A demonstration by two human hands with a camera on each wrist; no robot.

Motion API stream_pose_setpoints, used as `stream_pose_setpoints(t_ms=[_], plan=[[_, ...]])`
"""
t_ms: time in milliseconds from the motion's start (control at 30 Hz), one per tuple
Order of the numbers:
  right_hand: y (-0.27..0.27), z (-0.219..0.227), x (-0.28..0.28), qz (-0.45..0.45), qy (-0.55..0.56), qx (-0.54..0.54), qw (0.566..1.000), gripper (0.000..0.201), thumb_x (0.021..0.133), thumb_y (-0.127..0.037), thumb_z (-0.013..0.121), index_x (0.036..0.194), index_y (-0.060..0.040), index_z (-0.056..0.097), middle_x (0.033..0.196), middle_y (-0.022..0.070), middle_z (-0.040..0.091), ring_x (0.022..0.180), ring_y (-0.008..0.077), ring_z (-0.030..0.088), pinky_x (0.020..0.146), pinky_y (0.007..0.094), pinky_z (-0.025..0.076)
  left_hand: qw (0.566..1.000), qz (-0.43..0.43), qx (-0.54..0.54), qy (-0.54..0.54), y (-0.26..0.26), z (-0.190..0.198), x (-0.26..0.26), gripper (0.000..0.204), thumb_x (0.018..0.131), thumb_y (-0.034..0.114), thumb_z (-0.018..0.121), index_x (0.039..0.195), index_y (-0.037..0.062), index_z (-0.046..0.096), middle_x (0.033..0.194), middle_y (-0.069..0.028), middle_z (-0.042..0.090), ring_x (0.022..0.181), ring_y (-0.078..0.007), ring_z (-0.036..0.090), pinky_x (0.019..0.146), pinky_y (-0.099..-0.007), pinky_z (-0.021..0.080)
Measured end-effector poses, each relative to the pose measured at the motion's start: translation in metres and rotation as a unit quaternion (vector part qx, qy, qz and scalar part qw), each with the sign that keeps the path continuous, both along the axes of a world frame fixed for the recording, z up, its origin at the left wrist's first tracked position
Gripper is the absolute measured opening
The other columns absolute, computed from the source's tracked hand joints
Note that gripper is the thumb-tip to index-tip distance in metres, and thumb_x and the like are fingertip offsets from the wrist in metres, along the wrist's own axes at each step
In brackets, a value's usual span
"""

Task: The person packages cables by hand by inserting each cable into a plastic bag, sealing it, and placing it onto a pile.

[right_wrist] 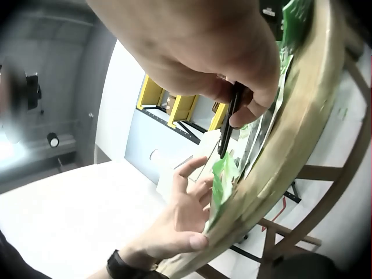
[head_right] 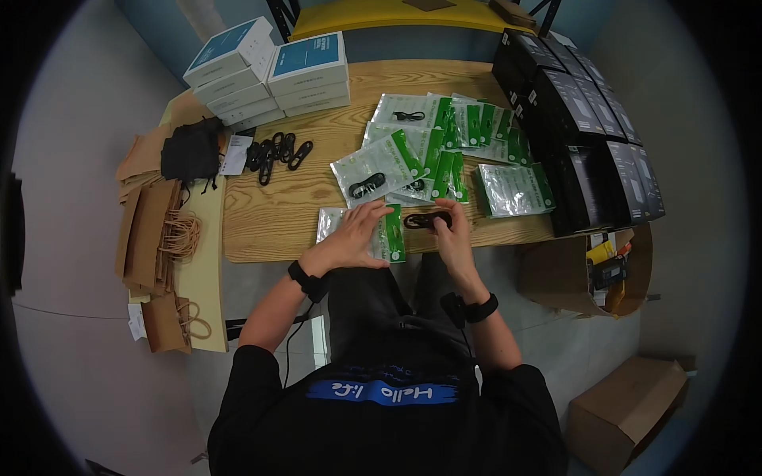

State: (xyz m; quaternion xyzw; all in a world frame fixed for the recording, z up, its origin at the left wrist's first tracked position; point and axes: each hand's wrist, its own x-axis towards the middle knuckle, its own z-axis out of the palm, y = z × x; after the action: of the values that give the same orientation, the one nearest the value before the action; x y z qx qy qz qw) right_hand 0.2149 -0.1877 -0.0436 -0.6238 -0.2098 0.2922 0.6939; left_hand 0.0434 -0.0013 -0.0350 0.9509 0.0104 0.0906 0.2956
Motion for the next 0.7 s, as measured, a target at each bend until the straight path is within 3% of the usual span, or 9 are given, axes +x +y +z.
stream_pose_setpoints(t_ms=[33, 133, 267, 367, 533, 667, 700], plan=[[0.000, -0.005, 0.000, -0.004, -0.080, 0.012, 0.997, 0.026, 0.102, -0.002, 0.053, 0.128, -0.0022, 0.053, 0.109, 0.0071, 0.063, 0.092, 0.0120, 0.064, 0.078, 0.0265, 0.056, 1.000, 0.003, -0.005, -0.004, 0.000, 0.000, 0.000, 0.108, 0.064, 0.040, 0.091, 0.150, 0.0133, 0.032, 0.151, -0.0190, 0.035, 0.140, -0.0419, 0.036, 0.115, -0.0517, 0.030], [0.001, -0.006, -0.009, 0.013, -0.119, 0.011, 0.993, 0.029, 0.099, 0.004, 0.057, 0.127, -0.0009, 0.053, 0.109, 0.0076, 0.065, 0.094, 0.0133, 0.065, 0.079, 0.0279, 0.058, 1.000, 0.009, -0.013, -0.015, -0.001, -0.003, -0.001, 0.107, 0.063, 0.039, 0.091, 0.149, 0.0130, 0.032, 0.151, -0.0193, 0.035, 0.141, -0.0419, 0.036, 0.116, -0.0518, 0.030], [0.008, -0.005, -0.023, 0.051, -0.090, -0.006, 0.995, 0.029, 0.099, 0.003, 0.059, 0.127, -0.0007, 0.052, 0.106, 0.0076, 0.066, 0.091, 0.0124, 0.065, 0.081, 0.0280, 0.058, 1.000, 0.012, -0.017, -0.017, -0.003, -0.001, 0.000, 0.105, 0.065, 0.038, 0.090, 0.148, 0.0134, 0.031, 0.150, -0.0200, 0.035, 0.142, -0.0431, 0.033, 0.116, -0.0527, 0.030], [0.011, -0.005, -0.032, 0.063, 0.008, 0.033, 0.997, 0.025, 0.098, 0.002, 0.060, 0.122, 0.0015, 0.054, 0.097, 0.0063, 0.067, 0.085, 0.0100, 0.065, 0.076, 0.0272, 0.058, 0.999, 0.021, -0.024, -0.040, -0.004, 0.001, -0.001, 0.102, 0.065, 0.038, 0.090, 0.146, 0.0131, 0.033, 0.149, -0.0197, 0.036, 0.141, -0.0422, 0.034, 0.116, -0.0526, 0.030], [0.010, -0.007, -0.032, 0.098, 0.070, 0.010, 0.993, 0.017, 0.098, -0.003, 0.065, 0.114, 0.0021, 0.060, 0.094, 0.0019, 0.068, 0.080, 0.0059, 0.061, 0.067, 0.0209, 0.050, 0.997, 0.026, 0.015, -0.065, -0.009, 0.006, -0.004, 0.100, 0.063, 0.036, 0.090, 0.144, 0.0128, 0.036, 0.149, -0.0188, 0.037, 0.141, -0.0404, 0.035, 0.116, -0.0527, 0.030], [0.008, -0.003, -0.032, 0.121, 0.059, -0.021, 0.991, 0.017, 0.098, -0.005, 0.067, 0.113, 0.0032, 0.065, 0.095, 0.0011, 0.068, 0.078, 0.0052, 0.059, 0.066, 0.0214, 0.049, 0.994, 0.028, 0.038, -0.097, -0.011, 0.005, -0.005, 0.100, 0.061, 0.033, 0.091, 0.143, 0.0126, 0.037, 0.150, -0.0178, 0.037, 0.141, -0.0390, 0.036, 0.118, -0.0547, 0.028], [0.007, -0.002, -0.035, 0.101, -0.022, -0.031, 0.994, 0.017, 0.099, -0.006, 0.067, 0.113, 0.0037, 0.067, 0.094, 0.0010, 0.069, 0.077, 0.0051, 0.060, 0.066, 0.0214, 0.049, 0.994, 0.029, 0.039, -0.098, -0.011, 0.006, -0.005, 0.100, 0.061, 0.033, 0.091, 0.143, 0.0126, 0.037, 0.150, -0.0178, 0.037, 0.141, -0.0390, 0.036, 0.118, -0.0547, 0.028]])
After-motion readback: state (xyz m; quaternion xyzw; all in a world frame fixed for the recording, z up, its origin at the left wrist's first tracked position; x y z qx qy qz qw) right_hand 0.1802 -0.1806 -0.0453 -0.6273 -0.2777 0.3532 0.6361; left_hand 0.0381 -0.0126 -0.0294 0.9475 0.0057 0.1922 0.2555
